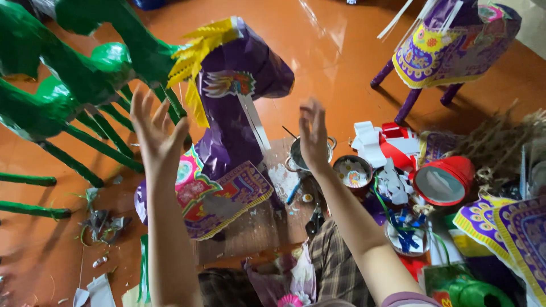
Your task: Decorating a purple paper horse model with colorful paper and glue
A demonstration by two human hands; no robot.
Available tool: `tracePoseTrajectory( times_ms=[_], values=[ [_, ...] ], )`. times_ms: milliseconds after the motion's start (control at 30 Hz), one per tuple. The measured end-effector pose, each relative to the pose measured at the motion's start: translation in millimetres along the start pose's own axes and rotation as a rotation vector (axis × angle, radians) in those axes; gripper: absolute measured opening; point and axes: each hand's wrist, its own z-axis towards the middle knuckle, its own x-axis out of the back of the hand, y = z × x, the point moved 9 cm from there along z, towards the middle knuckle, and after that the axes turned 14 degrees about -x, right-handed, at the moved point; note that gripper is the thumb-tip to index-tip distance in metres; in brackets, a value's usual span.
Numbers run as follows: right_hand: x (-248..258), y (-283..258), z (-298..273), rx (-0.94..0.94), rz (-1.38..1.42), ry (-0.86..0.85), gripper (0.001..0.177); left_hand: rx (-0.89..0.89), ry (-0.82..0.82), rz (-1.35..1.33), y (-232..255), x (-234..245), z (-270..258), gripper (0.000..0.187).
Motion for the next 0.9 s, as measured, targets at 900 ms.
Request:
tracePoseTrajectory(
  times_ms=[900],
  values=[
    [-145.4, 103.3, -279.7, -0.549, -0.236, -1.001, 0.046, 0.945, -0.07, 0.418, -182.9, -43.4, -490.6, 0.039]
  ],
)
